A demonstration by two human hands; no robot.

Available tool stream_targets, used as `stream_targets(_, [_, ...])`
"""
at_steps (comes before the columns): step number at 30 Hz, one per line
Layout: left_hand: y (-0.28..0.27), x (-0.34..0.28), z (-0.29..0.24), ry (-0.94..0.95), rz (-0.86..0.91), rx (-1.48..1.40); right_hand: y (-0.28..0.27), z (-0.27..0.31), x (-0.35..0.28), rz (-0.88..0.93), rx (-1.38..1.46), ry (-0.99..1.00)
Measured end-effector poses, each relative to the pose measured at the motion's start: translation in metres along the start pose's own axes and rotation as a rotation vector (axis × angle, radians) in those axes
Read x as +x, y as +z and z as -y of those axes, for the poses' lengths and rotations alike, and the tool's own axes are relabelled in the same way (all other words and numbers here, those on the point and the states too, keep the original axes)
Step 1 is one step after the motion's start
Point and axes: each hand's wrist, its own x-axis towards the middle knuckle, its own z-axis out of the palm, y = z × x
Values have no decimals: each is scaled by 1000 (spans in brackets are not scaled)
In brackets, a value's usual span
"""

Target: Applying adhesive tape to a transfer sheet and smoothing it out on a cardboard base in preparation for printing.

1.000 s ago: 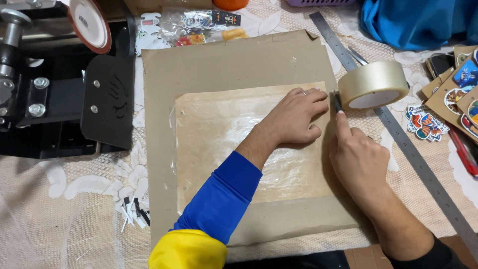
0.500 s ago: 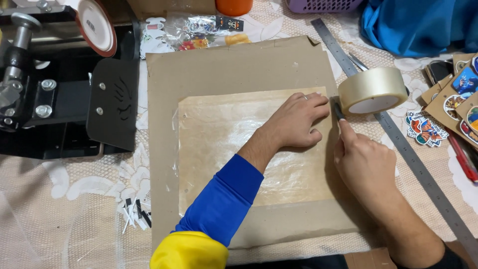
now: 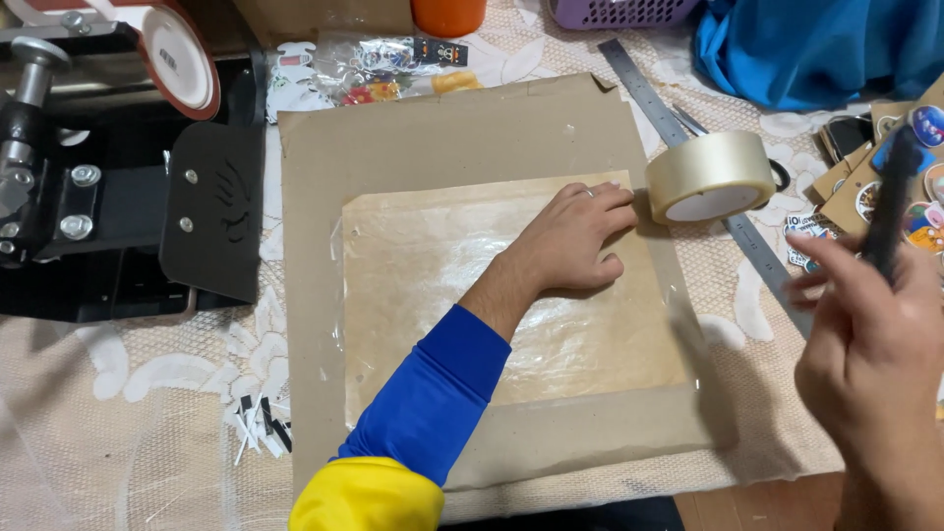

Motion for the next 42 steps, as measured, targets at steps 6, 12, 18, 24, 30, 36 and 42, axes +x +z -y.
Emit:
stream_targets(6, [-2,-1,0,-22,38,23,32,-37,81,3,-456,-25])
stream_targets(12, [2,-1,0,-4,9,21,71,-89,95,-79,-493,-61])
stream_targets(18, [1,0,-4,-34,67,65,71,-127,96,-313,-376,-106])
stream_targets(24, [30,10,-16,-183,157,244,75,-140,89,-391,10,-72])
stream_targets(30, [26,26,-23,-498,-202,-728,81,-122,85,-418,176,-28])
stream_targets(36, [3,25,-42,-638,-325,-1500,81,-106,88,-519,-13,-243])
stream_targets(42, [19,28,-38,-722,-490,-1531,81,-84,87,-531,24,-325])
